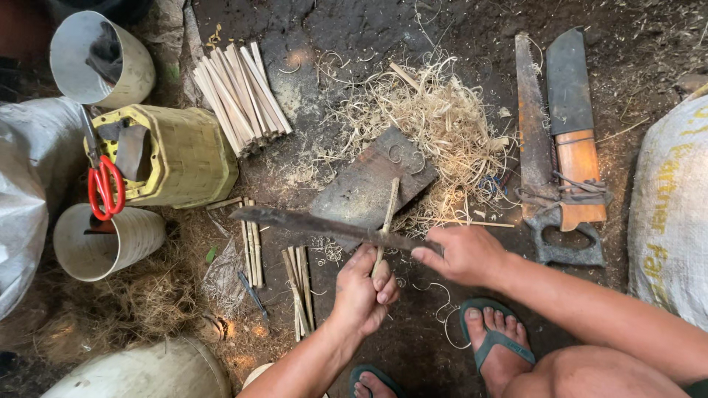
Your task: The person sits on the ground and uses a knife to sharpen thin wooden sticks one by one. They hold each stick against a metal block and scrape the blade along it to create a point, then place the finished stick into a pile.
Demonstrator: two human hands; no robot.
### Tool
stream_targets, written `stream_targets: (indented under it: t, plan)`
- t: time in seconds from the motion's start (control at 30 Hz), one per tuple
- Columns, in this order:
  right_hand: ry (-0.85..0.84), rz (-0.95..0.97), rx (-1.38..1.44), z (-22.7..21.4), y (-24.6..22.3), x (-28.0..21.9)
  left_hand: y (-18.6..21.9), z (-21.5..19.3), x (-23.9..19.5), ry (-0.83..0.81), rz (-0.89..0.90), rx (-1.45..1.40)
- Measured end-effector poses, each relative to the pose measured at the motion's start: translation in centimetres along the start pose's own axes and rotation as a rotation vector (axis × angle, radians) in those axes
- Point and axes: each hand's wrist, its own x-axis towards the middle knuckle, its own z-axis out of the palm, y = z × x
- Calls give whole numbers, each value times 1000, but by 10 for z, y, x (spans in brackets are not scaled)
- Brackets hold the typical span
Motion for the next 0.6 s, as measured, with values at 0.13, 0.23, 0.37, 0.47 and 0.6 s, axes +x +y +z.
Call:
stream_targets:
  t: [0.13, 0.23, 0.37, 0.47, 0.6]
  plan:
    - [16, 162, -82, -25, 21, 36, 1, -3, -2, -39, 8, 23]
    - [-36, 272, -51, -25, 20, 32, 2, 0, -5, -25, -1, 36]
    - [-65, 114, -33, -8, 15, 11, 4, -2, -3, -14, 1, 33]
    - [-23, 118, -78, -3, 23, 9, 2, -5, -1, -61, 12, 24]
    - [-41, 330, -48, -15, 39, 28, -1, -5, 0, 13, 73, 258]
